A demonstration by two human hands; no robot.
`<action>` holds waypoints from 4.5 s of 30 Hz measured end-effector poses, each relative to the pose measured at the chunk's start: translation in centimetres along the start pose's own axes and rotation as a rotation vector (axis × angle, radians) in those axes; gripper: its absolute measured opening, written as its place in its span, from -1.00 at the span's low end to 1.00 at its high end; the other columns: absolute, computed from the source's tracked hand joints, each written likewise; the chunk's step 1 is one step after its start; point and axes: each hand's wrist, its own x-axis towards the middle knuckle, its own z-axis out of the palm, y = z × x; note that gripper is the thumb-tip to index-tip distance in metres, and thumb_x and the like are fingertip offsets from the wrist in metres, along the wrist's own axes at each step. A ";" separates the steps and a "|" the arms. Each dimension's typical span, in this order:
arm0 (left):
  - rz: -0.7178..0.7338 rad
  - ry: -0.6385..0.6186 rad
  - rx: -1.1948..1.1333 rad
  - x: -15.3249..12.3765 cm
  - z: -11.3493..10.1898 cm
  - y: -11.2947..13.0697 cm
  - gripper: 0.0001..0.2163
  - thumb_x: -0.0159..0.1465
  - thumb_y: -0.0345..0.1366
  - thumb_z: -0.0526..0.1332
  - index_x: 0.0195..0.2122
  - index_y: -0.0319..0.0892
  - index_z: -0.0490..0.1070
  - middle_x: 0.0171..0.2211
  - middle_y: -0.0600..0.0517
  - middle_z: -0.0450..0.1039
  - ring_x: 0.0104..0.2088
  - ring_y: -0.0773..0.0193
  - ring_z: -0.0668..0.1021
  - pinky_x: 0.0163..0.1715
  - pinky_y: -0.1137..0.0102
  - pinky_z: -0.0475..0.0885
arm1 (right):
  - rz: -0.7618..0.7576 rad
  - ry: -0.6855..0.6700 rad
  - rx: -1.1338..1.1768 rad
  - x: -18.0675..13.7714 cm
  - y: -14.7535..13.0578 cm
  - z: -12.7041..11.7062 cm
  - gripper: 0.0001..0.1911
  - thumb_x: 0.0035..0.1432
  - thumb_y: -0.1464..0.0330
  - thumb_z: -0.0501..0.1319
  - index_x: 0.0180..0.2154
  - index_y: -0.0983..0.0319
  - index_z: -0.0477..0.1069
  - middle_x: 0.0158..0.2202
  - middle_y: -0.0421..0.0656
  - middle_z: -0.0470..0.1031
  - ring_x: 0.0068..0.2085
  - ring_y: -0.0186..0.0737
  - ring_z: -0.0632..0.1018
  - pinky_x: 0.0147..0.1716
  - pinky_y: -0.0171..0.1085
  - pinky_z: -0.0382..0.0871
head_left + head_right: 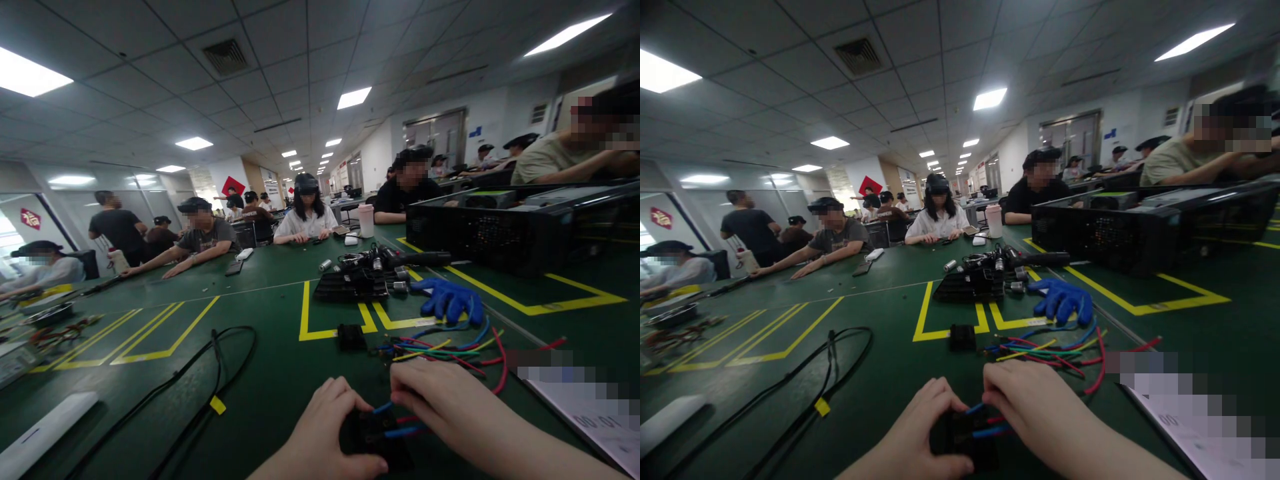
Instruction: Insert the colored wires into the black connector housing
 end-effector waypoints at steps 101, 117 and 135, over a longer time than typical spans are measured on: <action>-0.019 -0.008 -0.053 -0.4 -0.6 0.8 -0.56 0.00 -0.16 0.45 -0.13 -0.06 0.37 -0.16 0.08 0.29 -0.15 0.16 0.34 -0.15 0.36 0.26 | 0.027 -0.074 0.033 -0.1 -0.1 -0.2 -0.82 0.16 0.41 0.16 -0.49 0.18 0.41 -0.45 -0.22 0.48 -0.38 -0.20 0.48 -0.41 -0.29 0.20; -0.008 0.008 -0.042 -0.4 -0.5 0.7 -0.55 -0.02 -0.15 0.47 -0.16 -0.08 0.35 -0.17 0.09 0.29 -0.15 0.17 0.34 -0.15 0.36 0.26 | 0.084 -0.129 0.022 -0.2 -0.2 0.2 -0.81 0.17 0.40 0.12 -0.49 0.17 0.37 -0.45 -0.21 0.49 -0.41 -0.18 0.48 -0.46 -0.30 0.18; -0.038 -0.023 -0.020 -0.4 -0.5 0.7 -0.55 0.00 -0.11 0.45 -0.13 -0.06 0.34 -0.14 0.10 0.27 -0.13 0.18 0.33 -0.16 0.38 0.23 | -0.013 -0.116 -0.090 0.7 -0.9 -0.5 -0.84 0.12 0.48 0.15 -0.46 0.15 0.39 -0.45 -0.23 0.52 -0.39 -0.16 0.53 -0.47 -0.29 0.16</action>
